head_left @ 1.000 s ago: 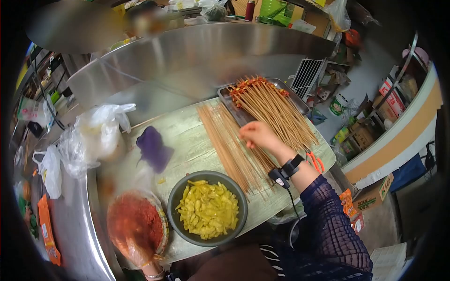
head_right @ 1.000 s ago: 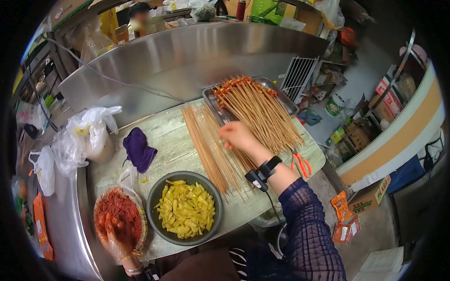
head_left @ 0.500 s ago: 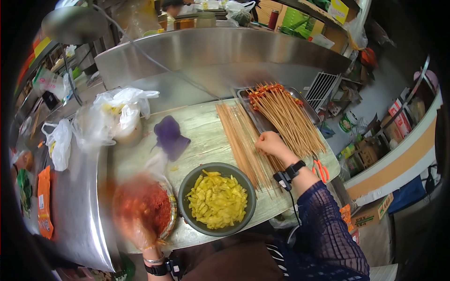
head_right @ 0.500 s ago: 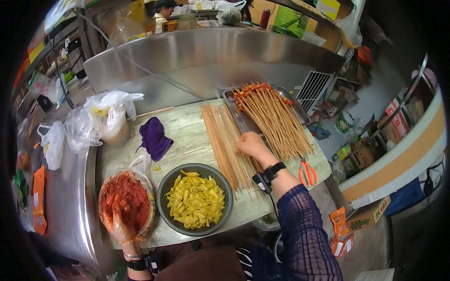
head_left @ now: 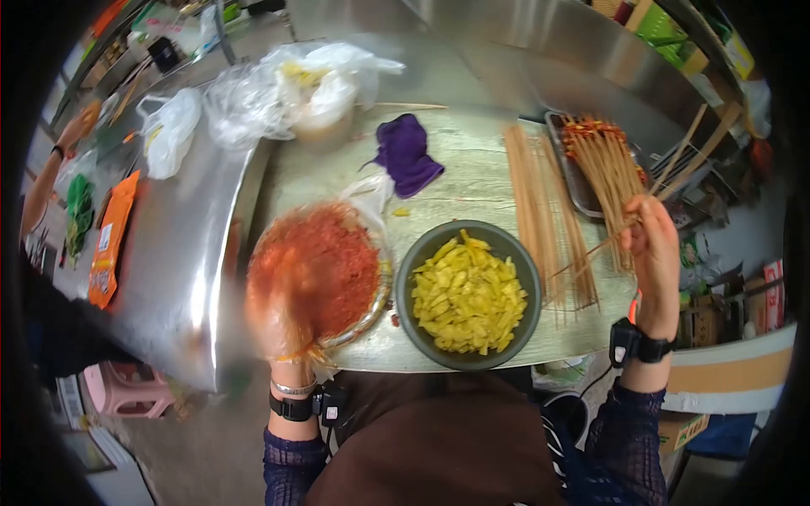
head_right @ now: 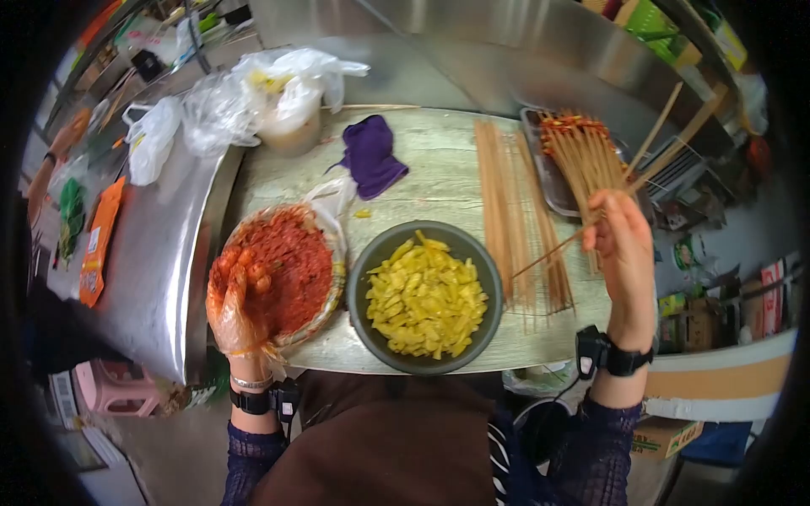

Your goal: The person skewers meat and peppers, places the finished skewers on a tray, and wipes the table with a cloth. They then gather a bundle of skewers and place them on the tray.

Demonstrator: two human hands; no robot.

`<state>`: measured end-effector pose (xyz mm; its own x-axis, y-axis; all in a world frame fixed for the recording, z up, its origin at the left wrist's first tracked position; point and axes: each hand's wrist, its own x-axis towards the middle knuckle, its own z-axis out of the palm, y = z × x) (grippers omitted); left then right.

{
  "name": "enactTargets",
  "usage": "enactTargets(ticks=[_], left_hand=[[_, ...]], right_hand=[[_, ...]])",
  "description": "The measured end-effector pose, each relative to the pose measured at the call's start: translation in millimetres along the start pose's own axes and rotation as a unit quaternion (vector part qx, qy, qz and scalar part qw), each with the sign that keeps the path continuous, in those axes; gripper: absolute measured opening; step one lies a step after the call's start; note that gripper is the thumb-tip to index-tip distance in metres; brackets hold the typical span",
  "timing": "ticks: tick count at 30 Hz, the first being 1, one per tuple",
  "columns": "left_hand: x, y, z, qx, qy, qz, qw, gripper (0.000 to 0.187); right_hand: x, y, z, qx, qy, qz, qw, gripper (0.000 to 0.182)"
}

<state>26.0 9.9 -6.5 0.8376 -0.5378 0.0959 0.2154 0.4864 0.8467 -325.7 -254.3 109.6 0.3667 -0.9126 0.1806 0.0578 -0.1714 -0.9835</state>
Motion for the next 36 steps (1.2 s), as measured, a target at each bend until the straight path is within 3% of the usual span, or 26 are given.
enactTargets(ticks=[2,4,6,8,12,14,15,20,22,23,26,27,30,34,36], left_hand=[[5,10,-5,0.0,0.022,0.009,1.0,0.033],[8,19,-14,-0.003,0.038,0.019,0.999,0.03],[9,30,-24,-0.031,-0.004,0.011,0.999,0.03],[7,39,-31,0.013,0.023,0.012,1.0,0.036],[6,46,-35,0.03,0.029,0.0,0.999,0.04],[4,49,-31,0.131,0.023,-0.004,0.991,0.038],[3,48,-28,0.18,0.019,-0.007,0.983,0.037],[2,32,-20,0.369,-0.1,-0.005,0.924,0.009],[7,29,-13,0.595,-0.178,0.07,0.781,0.008],[8,27,-5,0.638,-0.188,0.091,0.741,0.017],[6,14,13,0.713,-0.201,0.107,0.663,0.025],[7,8,15,0.754,-0.204,0.057,0.622,0.029],[9,-3,19,0.794,-0.201,0.036,0.572,0.025],[14,0,12,0.774,-0.219,0.039,0.593,0.023],[17,7,3,0.718,-0.226,0.047,0.657,0.02]], right_hand=[[-12,-3,13,0.034,0.006,-0.009,0.999,0.02],[-19,-6,16,-0.044,0.046,-0.03,0.997,0.021],[-22,-16,17,-0.108,0.066,-0.076,0.989,0.021],[-22,-25,10,-0.127,0.024,-0.127,0.984,0.021],[-31,-34,4,-0.125,0.039,-0.18,0.975,0.024],[-33,-36,4,-0.135,0.046,-0.214,0.966,0.025],[-37,-41,15,-0.124,0.098,-0.23,0.96,0.024],[-44,-31,44,-0.064,0.053,-0.162,0.983,0.02],[-46,-21,59,-0.053,0.026,-0.123,0.991,0.018],[-46,-16,65,-0.052,-0.03,-0.13,0.99,0.017],[-55,-10,88,-0.07,-0.079,-0.131,0.986,0.016],[-57,-8,91,-0.071,-0.082,-0.13,0.986,0.015],[-62,-4,93,-0.069,-0.081,-0.128,0.986,0.015],[-63,-4,82,-0.045,-0.045,-0.14,0.988,0.016],[-64,-3,78,-0.027,-0.026,-0.147,0.988,0.017]])
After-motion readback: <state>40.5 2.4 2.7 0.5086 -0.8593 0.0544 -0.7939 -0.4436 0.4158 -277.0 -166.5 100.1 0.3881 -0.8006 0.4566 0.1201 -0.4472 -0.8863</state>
